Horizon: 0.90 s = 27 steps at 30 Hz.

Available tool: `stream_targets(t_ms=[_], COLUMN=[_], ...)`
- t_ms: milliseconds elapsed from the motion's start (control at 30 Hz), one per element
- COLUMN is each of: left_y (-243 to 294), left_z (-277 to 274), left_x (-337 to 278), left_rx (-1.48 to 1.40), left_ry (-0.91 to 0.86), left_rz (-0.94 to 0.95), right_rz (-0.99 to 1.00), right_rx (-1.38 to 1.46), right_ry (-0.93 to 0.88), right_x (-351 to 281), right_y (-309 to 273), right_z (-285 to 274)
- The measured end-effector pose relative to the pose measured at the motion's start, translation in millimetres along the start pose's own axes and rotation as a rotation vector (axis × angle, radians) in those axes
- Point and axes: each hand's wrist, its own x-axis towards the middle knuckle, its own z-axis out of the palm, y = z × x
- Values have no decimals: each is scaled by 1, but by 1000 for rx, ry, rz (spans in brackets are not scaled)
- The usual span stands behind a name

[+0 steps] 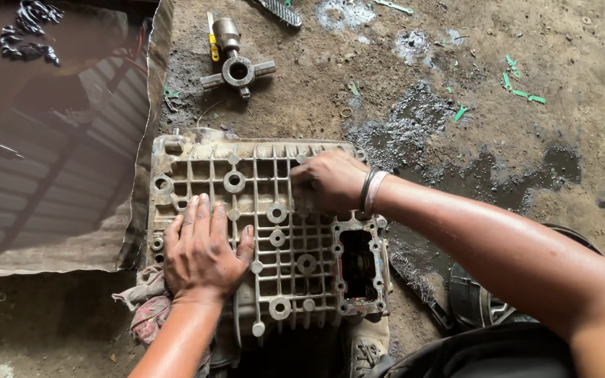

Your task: The person uses a metal tool to scrape and clean the internal cavities of a disassembled engine block. They wipe the surface with a cloth and continue scraping various sections. Another person briefly enters the frame to place a gear assembly into a tray of liquid.

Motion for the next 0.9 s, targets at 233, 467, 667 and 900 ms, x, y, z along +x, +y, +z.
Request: stream_targets(t_ms=[233, 467, 667, 900], left_y=[1, 3, 1, 5], left_z=[-7, -8, -8, -12], left_x=[3, 4, 2, 6], left_rx=[-26, -51, -35, -124], left_ry=[7, 26, 5, 99], left_rz=[0, -9, -19, -35], right_rz=[2, -3, 56, 139], right_rx=[120, -115, -58, -69], right_ry=[-56, -20, -4, 19], right_x=[-4, -2, -1, -7], right_y=[-11, -11, -12, -15], right_z=[4, 0, 6, 18])
